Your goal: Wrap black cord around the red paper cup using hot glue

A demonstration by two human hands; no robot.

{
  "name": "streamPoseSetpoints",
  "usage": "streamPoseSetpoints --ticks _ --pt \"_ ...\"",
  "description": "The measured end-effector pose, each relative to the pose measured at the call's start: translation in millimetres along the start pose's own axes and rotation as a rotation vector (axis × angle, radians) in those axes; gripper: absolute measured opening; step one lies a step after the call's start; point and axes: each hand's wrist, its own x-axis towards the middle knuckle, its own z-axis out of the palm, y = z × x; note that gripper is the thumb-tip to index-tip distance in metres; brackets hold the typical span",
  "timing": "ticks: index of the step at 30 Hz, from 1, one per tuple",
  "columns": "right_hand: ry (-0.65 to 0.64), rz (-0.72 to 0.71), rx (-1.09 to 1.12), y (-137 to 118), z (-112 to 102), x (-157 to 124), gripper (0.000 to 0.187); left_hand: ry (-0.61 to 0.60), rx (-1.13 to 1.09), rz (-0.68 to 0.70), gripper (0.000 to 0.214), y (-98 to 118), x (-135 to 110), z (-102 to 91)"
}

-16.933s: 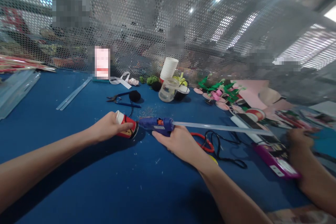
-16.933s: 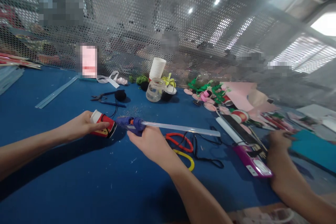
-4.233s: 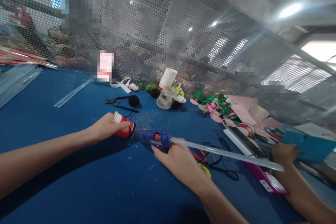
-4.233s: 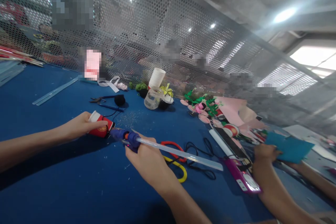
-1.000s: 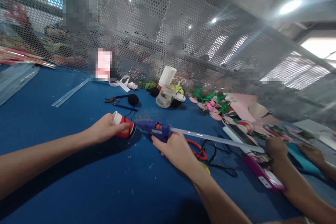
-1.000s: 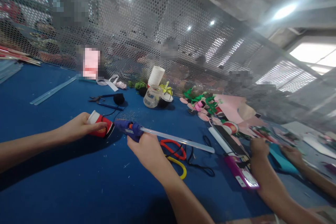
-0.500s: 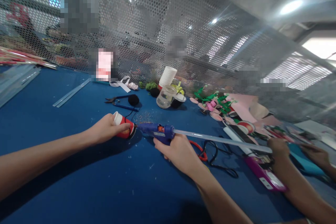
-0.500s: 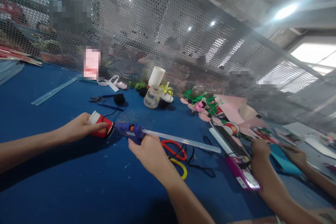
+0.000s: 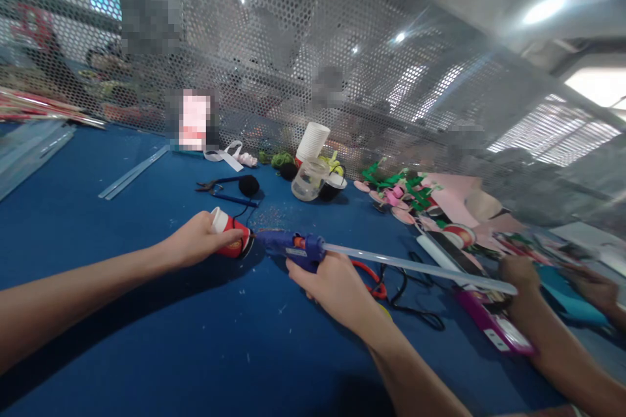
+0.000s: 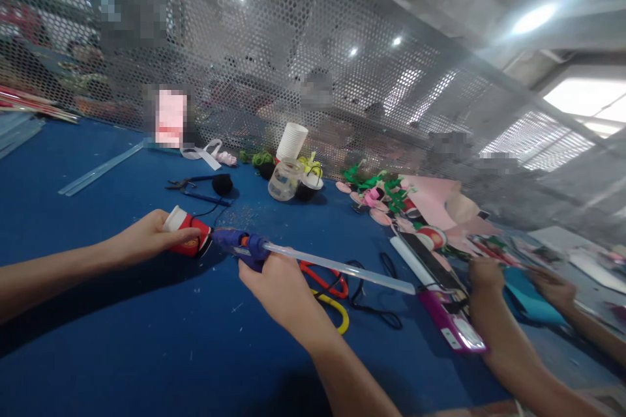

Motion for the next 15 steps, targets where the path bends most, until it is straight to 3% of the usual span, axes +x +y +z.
streamPoseSetpoints --ticks 15 --pt "0.028 -0.031 -0.033 0.4 1.4 -1.9 0.025 -0.007 0.019 -0.002 0.041 -1.7 1.1 -0.2"
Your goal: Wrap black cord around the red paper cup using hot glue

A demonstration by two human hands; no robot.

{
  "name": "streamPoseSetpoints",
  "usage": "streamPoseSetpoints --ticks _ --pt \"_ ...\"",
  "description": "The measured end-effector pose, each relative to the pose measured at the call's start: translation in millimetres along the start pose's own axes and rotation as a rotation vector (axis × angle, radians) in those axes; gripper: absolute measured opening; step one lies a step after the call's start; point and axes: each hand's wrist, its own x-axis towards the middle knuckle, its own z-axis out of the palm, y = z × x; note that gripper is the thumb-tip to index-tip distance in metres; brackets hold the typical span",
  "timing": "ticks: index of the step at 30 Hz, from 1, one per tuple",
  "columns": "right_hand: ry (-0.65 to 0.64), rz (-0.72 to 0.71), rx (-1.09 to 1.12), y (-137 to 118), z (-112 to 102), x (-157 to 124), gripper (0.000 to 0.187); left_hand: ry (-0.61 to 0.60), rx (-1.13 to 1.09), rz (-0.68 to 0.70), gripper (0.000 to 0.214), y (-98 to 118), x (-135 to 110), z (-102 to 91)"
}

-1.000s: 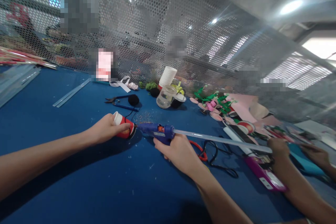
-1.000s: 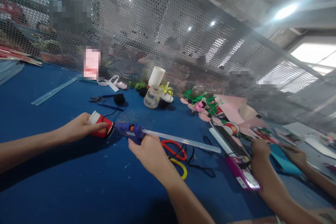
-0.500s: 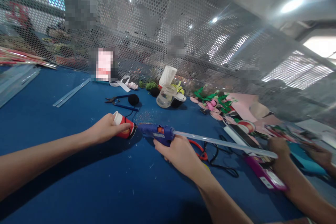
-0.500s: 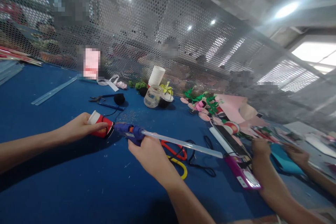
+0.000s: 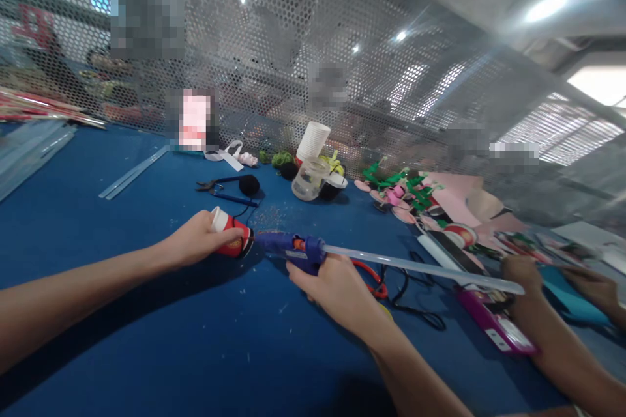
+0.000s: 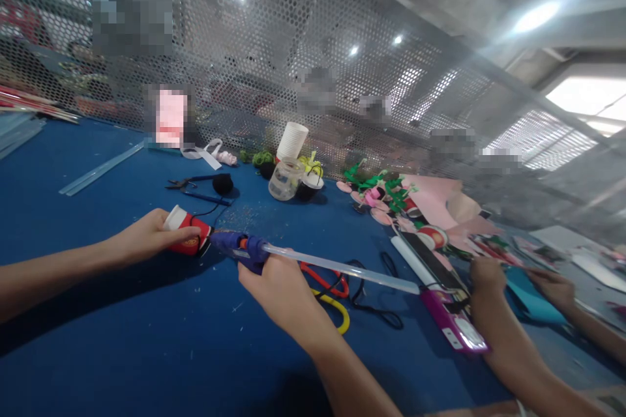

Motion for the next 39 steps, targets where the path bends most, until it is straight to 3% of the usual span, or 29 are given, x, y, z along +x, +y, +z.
streamPoseSetpoints --ticks 21,29,39 --pt "-0.02 -0.141 -0.105 5.9 2.2 -5.3 0.019 0.031 -0.067 -0.036 0.037 0.0 0.8 -0.3" --pt "-0.021 0.032 0.032 3.0 -0.3 -0.2 0.022 0.013 -0.003 -0.028 0.039 2.1 -0.9 0.2" --pt "-0.031 0.086 0.139 0.7 1.1 8.5 0.019 0.015 0.061 0.025 0.041 0.3 -1.2 0.7"
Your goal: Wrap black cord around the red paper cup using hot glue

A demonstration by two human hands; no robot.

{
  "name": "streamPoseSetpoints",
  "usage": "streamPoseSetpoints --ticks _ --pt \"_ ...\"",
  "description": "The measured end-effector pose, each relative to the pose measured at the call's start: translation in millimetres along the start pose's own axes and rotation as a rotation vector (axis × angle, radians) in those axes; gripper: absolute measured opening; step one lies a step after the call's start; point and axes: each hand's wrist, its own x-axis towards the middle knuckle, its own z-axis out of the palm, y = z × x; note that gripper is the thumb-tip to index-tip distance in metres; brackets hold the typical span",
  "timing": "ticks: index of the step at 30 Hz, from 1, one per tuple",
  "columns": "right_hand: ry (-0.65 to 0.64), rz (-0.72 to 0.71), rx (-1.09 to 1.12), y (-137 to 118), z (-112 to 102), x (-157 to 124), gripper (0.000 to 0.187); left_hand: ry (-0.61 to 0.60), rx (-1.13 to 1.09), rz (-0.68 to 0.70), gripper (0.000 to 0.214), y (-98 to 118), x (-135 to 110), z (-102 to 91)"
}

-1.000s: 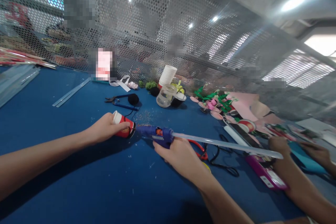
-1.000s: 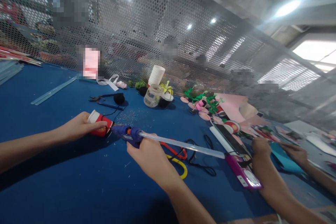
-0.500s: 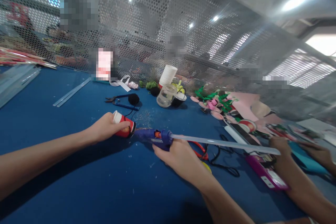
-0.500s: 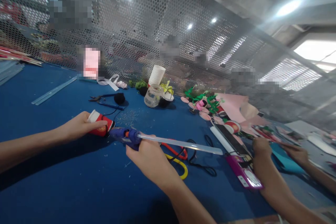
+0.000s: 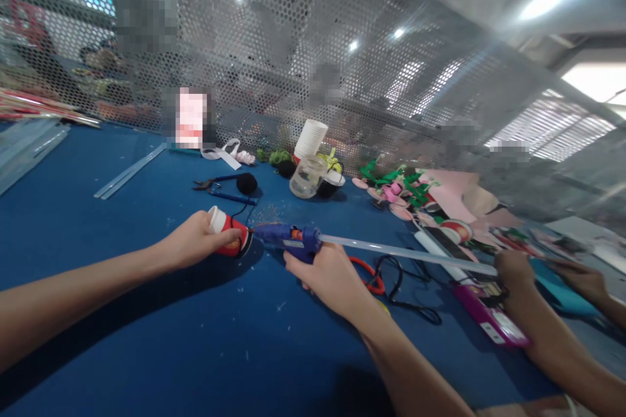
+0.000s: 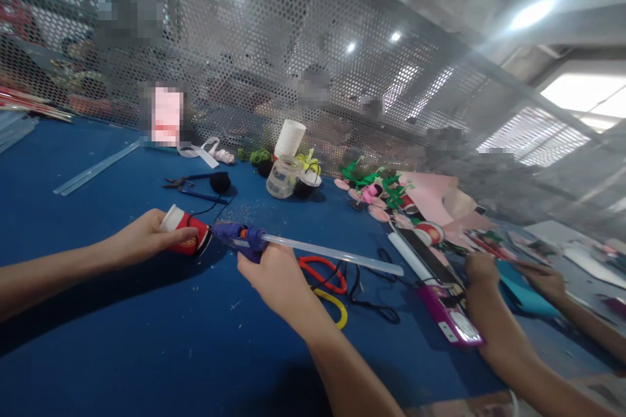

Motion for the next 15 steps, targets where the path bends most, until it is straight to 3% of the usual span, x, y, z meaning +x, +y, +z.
streamPoseSetpoints --ticks 15 --pt "-0.042 0.038 0.034 -5.4 -1.3 4.5 0.015 0.006 0.008 -0.003 0.041 2.3 -1.0 -0.5"
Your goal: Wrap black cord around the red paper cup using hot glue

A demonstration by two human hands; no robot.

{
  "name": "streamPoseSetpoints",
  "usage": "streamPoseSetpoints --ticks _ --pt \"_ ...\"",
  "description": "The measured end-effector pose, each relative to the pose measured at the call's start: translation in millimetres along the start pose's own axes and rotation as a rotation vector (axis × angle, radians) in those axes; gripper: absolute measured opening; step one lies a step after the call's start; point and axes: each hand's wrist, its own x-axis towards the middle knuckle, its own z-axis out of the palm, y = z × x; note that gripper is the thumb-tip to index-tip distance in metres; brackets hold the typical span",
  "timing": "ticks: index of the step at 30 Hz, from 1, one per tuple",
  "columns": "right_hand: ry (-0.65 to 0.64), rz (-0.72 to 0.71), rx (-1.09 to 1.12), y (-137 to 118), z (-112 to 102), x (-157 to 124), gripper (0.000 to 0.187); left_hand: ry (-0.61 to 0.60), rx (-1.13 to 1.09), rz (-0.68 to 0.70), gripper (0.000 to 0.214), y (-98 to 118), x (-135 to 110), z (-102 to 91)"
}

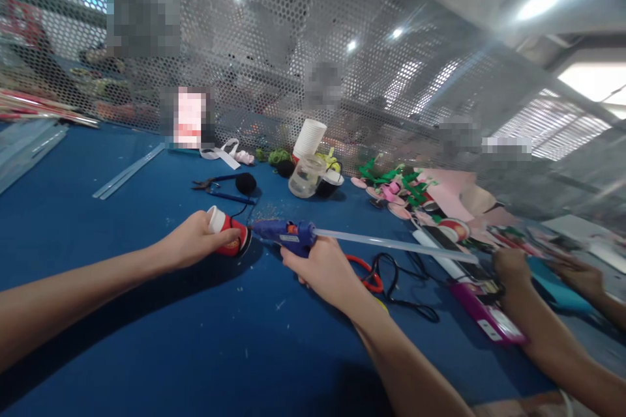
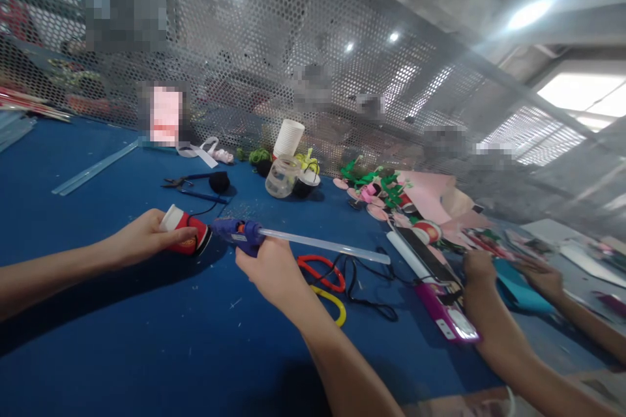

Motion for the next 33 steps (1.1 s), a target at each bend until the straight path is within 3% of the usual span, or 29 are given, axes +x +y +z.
streamPoseSetpoints --ticks 13,33 --pt "-0.002 -0.036 0.007 1.2 1.6 1.9 0.015 -0.009 -0.015 0.027 0.04 -1.4 0.6 -0.1" --pt "-0.018 -0.087 -0.132 6.3 0.0 -15.5 0.022 0.025 -0.14 -0.072 0.037 0.2 1.7 -1.5"
